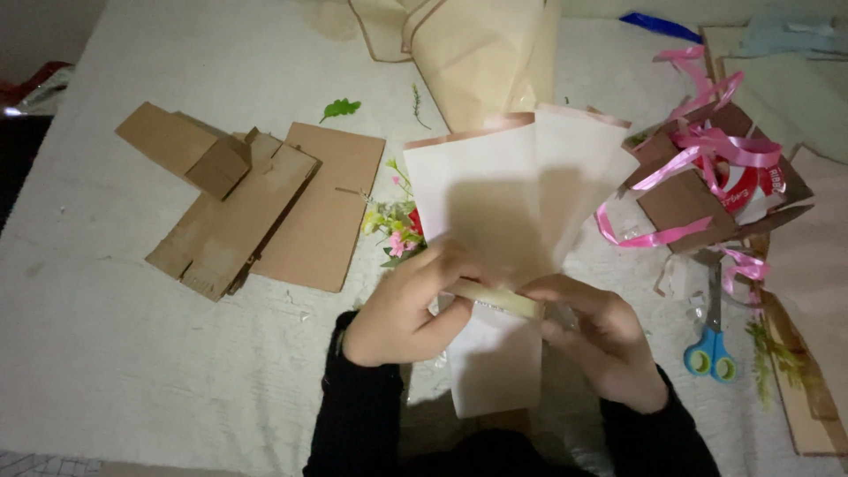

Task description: The person prepares wrapping paper and assembles a bouquet by taping paper around the stems and arranging various flowers.

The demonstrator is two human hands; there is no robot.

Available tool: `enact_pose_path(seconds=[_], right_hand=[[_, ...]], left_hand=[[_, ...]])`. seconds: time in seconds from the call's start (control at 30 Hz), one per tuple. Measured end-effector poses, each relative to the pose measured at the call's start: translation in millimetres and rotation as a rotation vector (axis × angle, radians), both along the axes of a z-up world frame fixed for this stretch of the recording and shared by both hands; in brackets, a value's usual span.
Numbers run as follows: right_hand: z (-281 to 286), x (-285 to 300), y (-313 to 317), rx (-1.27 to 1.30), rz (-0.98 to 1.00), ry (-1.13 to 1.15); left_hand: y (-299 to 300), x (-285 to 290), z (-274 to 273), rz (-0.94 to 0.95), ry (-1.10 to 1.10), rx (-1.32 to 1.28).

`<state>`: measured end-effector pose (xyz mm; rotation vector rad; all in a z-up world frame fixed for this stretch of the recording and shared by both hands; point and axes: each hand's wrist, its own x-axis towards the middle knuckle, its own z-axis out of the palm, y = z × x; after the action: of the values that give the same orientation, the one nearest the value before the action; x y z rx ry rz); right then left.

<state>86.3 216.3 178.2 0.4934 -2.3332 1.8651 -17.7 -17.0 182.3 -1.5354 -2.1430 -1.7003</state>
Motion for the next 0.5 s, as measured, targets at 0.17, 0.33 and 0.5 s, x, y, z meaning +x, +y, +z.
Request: enact_pose_path(seconds=[0.17, 0.33, 0.5], right_hand=[[-11.2, -8.4, 10.9, -0.106, 0.102, -0.154], [-19.5, -5.5, 16.0, -0.236, 0.185, -0.237], [-16.9, -5.9, 15.0, -0.303, 0.228, -0.195]], left_hand=[[4.4, 7.4, -5.0, -0.008, 0.095, 0.003], [19.5, 17.3, 5.3, -0.004, 0.149, -0.004], [29.9, 27.1, 0.7, 0.069, 0.335, 0.035]])
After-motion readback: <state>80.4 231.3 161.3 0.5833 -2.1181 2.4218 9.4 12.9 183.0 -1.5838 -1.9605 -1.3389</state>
